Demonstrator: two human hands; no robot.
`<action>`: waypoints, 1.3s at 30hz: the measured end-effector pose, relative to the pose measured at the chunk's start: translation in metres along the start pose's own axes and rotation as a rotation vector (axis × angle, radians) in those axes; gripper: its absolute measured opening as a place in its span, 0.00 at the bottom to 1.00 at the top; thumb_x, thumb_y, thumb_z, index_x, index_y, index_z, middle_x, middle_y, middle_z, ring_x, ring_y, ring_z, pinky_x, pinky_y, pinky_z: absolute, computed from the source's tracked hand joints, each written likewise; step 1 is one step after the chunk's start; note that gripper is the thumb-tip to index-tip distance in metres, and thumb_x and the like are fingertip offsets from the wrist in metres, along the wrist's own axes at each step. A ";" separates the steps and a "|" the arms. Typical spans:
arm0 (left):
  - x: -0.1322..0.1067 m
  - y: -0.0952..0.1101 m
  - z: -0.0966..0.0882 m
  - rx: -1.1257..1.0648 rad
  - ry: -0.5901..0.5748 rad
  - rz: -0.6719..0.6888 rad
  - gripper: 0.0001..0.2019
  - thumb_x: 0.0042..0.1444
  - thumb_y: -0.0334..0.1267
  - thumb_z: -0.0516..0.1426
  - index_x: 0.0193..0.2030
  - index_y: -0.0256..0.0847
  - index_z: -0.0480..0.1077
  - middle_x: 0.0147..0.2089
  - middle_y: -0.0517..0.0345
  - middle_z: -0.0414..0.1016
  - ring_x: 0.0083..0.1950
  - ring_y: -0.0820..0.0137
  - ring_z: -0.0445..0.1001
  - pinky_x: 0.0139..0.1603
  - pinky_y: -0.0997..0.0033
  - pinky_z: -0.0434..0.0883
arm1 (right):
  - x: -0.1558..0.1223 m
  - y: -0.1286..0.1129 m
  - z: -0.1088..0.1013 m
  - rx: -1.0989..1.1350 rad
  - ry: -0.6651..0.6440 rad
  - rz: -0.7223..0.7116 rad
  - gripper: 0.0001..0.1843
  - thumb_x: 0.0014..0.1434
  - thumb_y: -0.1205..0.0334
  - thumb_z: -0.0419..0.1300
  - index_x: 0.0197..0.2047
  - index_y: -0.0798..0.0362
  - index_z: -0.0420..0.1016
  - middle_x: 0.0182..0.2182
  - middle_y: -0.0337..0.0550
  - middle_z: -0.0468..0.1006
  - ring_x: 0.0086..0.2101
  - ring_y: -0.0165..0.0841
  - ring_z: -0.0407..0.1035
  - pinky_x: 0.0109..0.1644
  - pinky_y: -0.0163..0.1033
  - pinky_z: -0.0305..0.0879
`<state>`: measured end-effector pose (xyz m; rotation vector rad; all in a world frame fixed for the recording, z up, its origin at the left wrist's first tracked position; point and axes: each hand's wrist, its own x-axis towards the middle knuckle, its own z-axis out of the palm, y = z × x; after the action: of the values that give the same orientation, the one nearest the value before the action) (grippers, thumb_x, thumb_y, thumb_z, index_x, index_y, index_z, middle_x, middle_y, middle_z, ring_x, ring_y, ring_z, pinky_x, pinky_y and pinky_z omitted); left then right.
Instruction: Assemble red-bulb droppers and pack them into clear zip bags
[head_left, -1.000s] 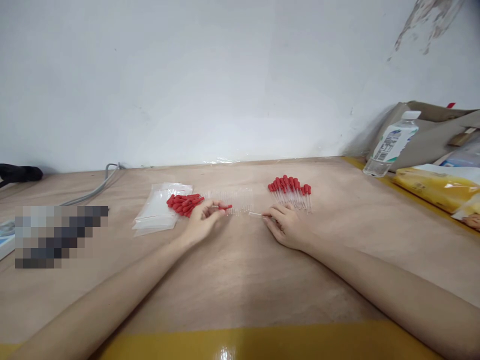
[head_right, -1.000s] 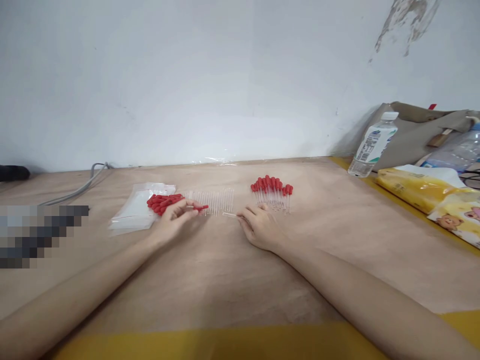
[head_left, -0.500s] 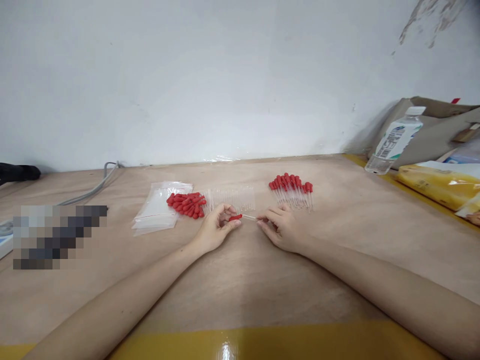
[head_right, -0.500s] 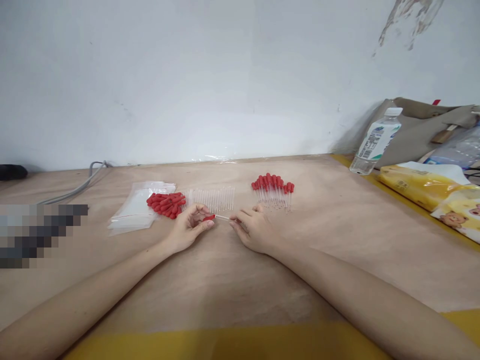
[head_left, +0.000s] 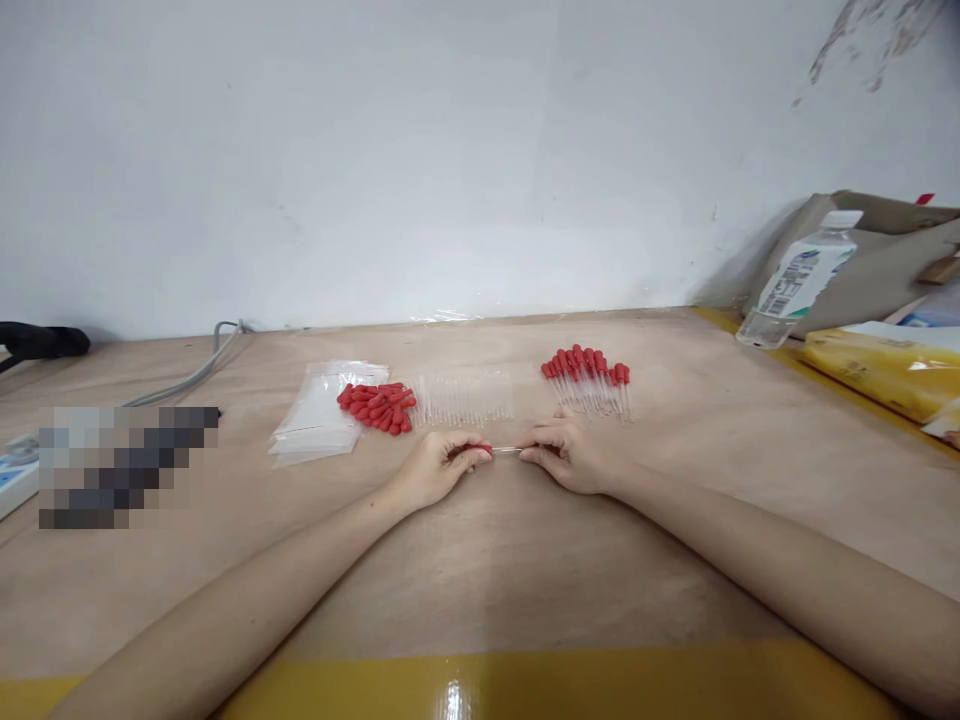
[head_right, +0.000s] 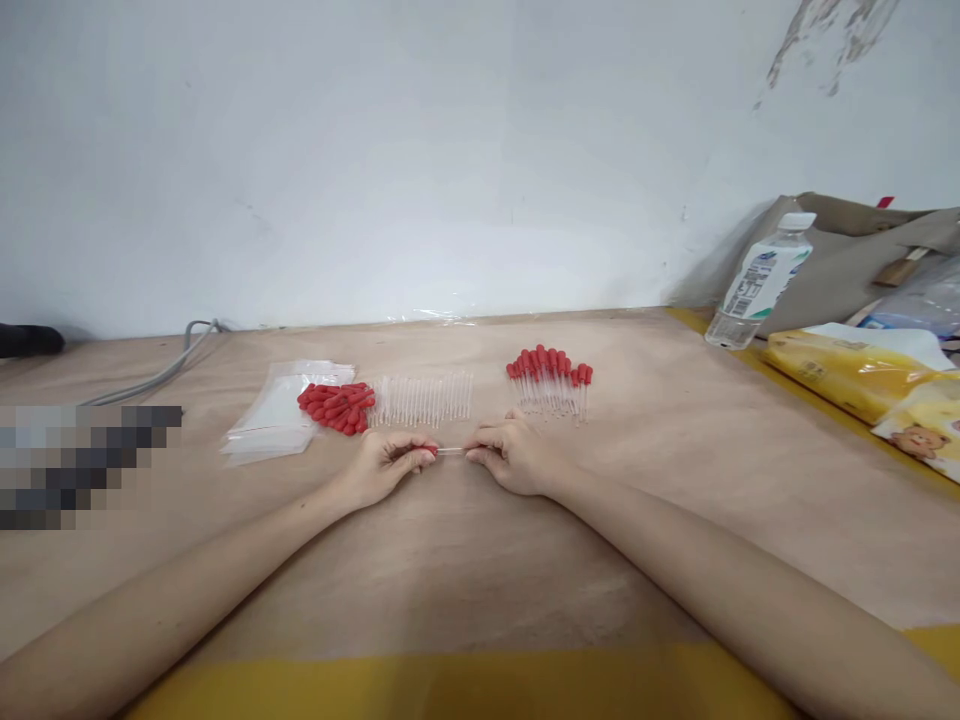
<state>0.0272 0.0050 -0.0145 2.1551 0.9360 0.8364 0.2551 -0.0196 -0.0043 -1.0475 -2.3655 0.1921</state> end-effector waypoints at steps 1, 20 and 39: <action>0.000 0.000 0.000 0.008 -0.015 0.002 0.10 0.55 0.42 0.55 0.35 0.39 0.74 0.28 0.59 0.75 0.26 0.74 0.70 0.28 0.76 0.68 | 0.001 0.000 -0.002 -0.010 -0.013 -0.003 0.10 0.61 0.63 0.52 0.36 0.49 0.75 0.29 0.36 0.76 0.27 0.27 0.64 0.39 0.38 0.53; -0.001 0.000 0.002 -0.022 0.084 0.030 0.11 0.53 0.42 0.58 0.37 0.37 0.75 0.29 0.56 0.77 0.25 0.74 0.73 0.28 0.76 0.71 | -0.002 -0.003 0.005 0.002 0.042 0.013 0.14 0.63 0.61 0.47 0.34 0.53 0.73 0.25 0.37 0.73 0.27 0.27 0.63 0.39 0.39 0.49; -0.002 0.009 0.000 0.136 0.040 0.050 0.08 0.53 0.39 0.57 0.35 0.37 0.75 0.33 0.57 0.77 0.31 0.72 0.72 0.30 0.76 0.68 | 0.002 -0.008 0.009 -0.274 0.121 -0.134 0.16 0.63 0.63 0.46 0.33 0.56 0.73 0.26 0.42 0.72 0.26 0.29 0.60 0.36 0.38 0.50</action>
<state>0.0293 -0.0011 -0.0083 2.2934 0.9883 0.8657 0.2439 -0.0230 -0.0078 -0.9858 -2.3850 -0.2451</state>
